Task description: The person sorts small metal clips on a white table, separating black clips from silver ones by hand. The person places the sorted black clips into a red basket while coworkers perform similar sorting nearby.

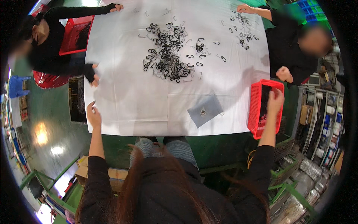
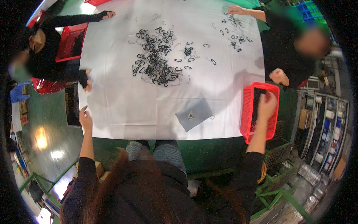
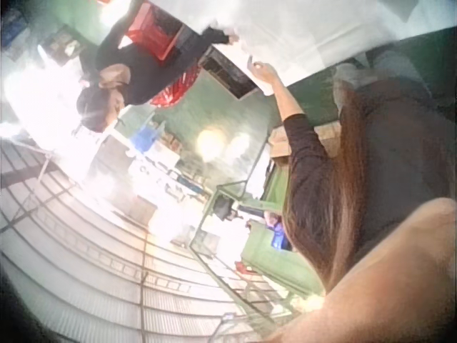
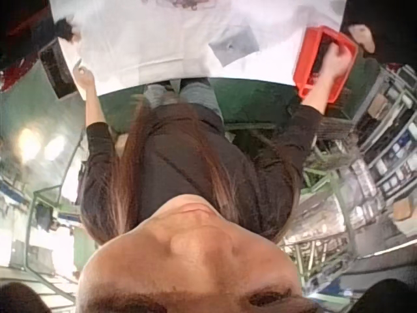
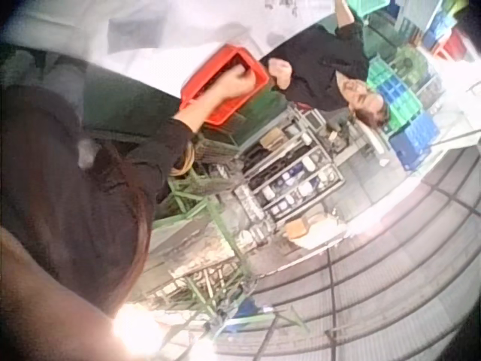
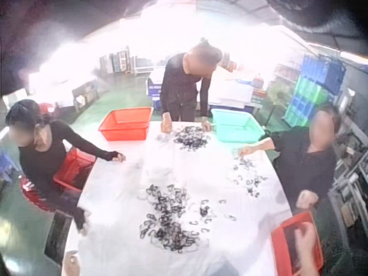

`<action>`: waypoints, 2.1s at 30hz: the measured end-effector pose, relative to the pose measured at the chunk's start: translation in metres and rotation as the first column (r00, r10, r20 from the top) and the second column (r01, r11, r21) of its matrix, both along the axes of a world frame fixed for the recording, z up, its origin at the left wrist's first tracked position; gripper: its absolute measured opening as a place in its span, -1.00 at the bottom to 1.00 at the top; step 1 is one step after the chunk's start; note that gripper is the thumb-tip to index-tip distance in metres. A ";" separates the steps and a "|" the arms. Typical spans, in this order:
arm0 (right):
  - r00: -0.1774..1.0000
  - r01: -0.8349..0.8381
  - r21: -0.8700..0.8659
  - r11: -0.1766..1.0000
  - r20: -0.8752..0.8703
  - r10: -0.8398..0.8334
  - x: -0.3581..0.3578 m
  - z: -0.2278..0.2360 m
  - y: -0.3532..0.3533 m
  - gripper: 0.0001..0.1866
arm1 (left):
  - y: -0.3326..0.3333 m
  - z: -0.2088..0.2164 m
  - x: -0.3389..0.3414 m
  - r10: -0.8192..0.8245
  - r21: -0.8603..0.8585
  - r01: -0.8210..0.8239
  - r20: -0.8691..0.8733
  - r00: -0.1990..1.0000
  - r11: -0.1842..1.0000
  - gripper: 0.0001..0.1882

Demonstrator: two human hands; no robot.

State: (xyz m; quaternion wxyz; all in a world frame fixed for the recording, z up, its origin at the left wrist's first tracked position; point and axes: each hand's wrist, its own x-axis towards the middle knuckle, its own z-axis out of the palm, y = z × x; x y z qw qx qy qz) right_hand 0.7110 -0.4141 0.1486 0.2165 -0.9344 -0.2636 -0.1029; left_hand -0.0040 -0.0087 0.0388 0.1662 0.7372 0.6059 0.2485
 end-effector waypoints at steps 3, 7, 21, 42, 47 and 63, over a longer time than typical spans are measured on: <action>0.879 -0.429 0.082 0.900 -0.193 0.437 -0.098 -0.071 0.105 -0.58 | -0.022 -0.018 0.062 -0.021 -0.123 0.036 0.122 0.992 0.992 -0.64; 0.583 -0.782 0.058 0.621 -0.284 0.761 -0.217 -0.127 0.227 -0.51 | -0.037 -0.042 0.129 -0.218 -0.033 0.218 0.020 0.976 0.975 -0.66; 0.588 -0.773 -0.008 0.635 -0.385 0.712 -0.421 -0.171 0.313 -0.29 | -0.032 -0.078 0.143 -0.142 -0.085 0.148 0.067 0.988 0.985 -0.50; 0.338 -0.271 0.444 0.854 -0.787 0.517 -0.367 -0.137 0.342 -0.85 | 0.055 -0.035 0.130 0.159 -0.505 0.343 0.714 0.682 0.792 -0.81; 0.666 -0.522 0.164 0.837 -0.534 0.520 -0.365 -0.132 0.332 -0.81 | 0.066 -0.025 0.097 0.203 -0.705 0.401 0.606 0.769 0.585 -0.77; 0.535 -0.751 -0.040 0.659 -0.624 0.570 -0.357 -0.150 0.384 -0.82 | 0.083 -0.049 0.174 -0.184 -0.222 0.194 0.063 0.981 0.956 -0.83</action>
